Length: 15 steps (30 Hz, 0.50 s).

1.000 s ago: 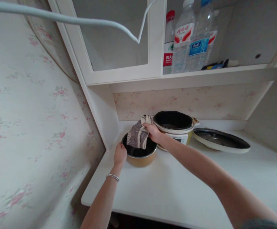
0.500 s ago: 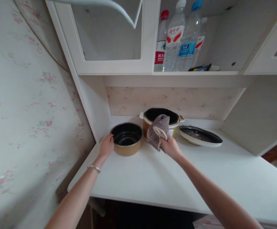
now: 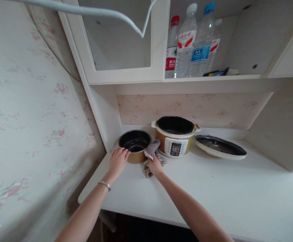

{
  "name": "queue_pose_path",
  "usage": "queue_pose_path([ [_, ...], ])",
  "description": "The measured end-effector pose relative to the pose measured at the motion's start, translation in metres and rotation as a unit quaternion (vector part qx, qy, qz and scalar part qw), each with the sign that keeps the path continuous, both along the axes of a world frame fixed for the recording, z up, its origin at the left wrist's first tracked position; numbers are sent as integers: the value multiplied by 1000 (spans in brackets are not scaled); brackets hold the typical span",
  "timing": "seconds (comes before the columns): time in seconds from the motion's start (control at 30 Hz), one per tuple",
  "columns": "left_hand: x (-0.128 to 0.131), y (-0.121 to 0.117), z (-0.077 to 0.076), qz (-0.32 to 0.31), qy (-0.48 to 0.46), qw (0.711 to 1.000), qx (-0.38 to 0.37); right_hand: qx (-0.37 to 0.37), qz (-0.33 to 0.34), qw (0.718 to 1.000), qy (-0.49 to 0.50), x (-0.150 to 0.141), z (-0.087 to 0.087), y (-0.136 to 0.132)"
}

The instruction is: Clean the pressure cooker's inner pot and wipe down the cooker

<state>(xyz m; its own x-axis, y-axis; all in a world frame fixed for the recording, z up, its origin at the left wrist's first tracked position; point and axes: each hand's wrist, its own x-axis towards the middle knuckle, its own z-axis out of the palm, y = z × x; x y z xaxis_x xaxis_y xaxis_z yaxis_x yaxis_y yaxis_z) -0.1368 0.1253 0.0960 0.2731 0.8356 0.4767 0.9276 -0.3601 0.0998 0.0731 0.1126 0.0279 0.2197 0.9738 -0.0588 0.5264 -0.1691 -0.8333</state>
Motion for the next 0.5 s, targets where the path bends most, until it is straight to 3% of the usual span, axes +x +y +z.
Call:
queue_pose_path([
  [0.1, 32, -9, 4, 30, -6, 999, -18, 20, -3, 1000, -1, -15, -4, 8],
  [0.23, 44, -11, 11, -65, -30, 995, -62, 29, -10, 999, 9, -15, -6, 17],
  [0.33, 17, 4, 19, -108, -35, 992, -57, 27, -5, 1000, 7, -4, -1, 27],
  [0.5, -42, 40, 25, -57, 39, 994, -84, 11, 11, 1000, 20, 6, 13, 45],
])
